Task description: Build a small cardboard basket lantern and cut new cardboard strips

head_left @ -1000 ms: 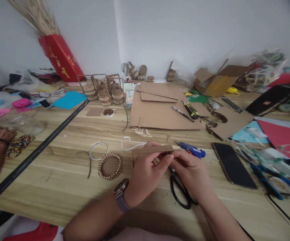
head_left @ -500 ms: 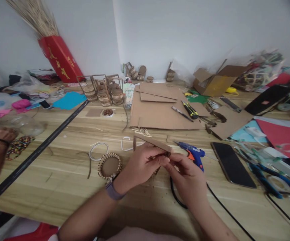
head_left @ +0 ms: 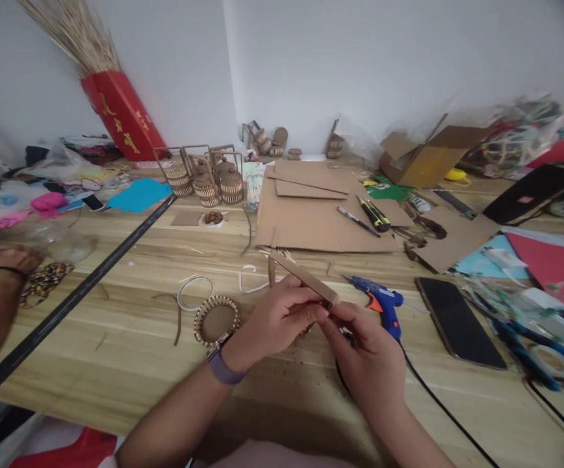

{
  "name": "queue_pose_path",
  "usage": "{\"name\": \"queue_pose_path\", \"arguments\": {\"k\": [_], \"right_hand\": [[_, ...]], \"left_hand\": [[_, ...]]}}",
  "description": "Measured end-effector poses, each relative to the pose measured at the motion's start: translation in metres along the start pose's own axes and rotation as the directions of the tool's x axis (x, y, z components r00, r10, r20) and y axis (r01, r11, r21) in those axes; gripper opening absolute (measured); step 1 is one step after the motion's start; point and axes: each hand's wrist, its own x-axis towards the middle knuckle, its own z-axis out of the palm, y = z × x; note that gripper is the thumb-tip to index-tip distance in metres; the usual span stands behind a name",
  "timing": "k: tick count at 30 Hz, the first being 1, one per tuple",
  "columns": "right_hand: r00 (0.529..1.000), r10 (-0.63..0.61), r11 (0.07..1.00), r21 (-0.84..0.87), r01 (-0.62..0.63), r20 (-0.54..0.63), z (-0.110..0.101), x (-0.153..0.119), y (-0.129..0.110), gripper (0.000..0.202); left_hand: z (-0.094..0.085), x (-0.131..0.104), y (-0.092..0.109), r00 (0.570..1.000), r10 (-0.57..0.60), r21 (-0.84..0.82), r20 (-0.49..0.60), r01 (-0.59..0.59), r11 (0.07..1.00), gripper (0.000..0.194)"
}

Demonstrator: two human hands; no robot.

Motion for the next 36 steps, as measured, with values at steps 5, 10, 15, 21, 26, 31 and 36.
{"name": "queue_pose_path", "arguments": {"k": [5, 10, 15, 21, 26, 31, 36], "right_hand": [[1.0, 0.011, 1.0, 0.004, -0.011, -0.021, 0.0034, -0.0016, 0.0053, 0.013], [1.0, 0.022, 1.0, -0.009, -0.022, -0.003, 0.0046, -0.0021, 0.0055, 0.012], [1.0, 0.014, 1.0, -0.015, -0.013, 0.004, 0.0042, -0.0009, 0.0059, 0.012], [1.0, 0.017, 1.0, -0.005, -0.017, 0.003, 0.0057, 0.0003, 0.0076, 0.01], [1.0, 0.004, 1.0, -0.019, -0.004, 0.002, 0.0058, 0.0025, 0.0066, 0.008], [1.0, 0.005, 1.0, -0.021, -0.005, -0.002, 0.0067, 0.0036, 0.0068, 0.01], [0.998, 0.062, 0.997, 0.043, -0.063, 0.029, 0.0079, 0.003, 0.008, 0.012]], "left_hand": [[0.003, 0.0024, -0.001, 1.0, 0.015, 0.012, -0.021, -0.015, 1.0, 0.02], [0.0035, 0.0024, -0.0011, 1.0, 0.005, -0.004, -0.031, -0.005, 1.0, 0.02], [0.003, 0.0037, -0.0009, 0.999, -0.005, -0.025, -0.038, 0.004, 1.0, 0.018], [0.0042, 0.0045, 0.0018, 0.997, -0.043, -0.022, -0.061, 0.042, 0.999, 0.019], [0.006, 0.0039, 0.0025, 0.994, -0.068, -0.016, -0.089, 0.067, 0.998, 0.02], [0.0065, 0.003, 0.003, 0.992, -0.077, -0.032, -0.097, 0.075, 0.997, 0.02], [0.0069, 0.0052, 0.0029, 0.99, -0.103, -0.043, -0.098, 0.099, 0.994, 0.02]]}}
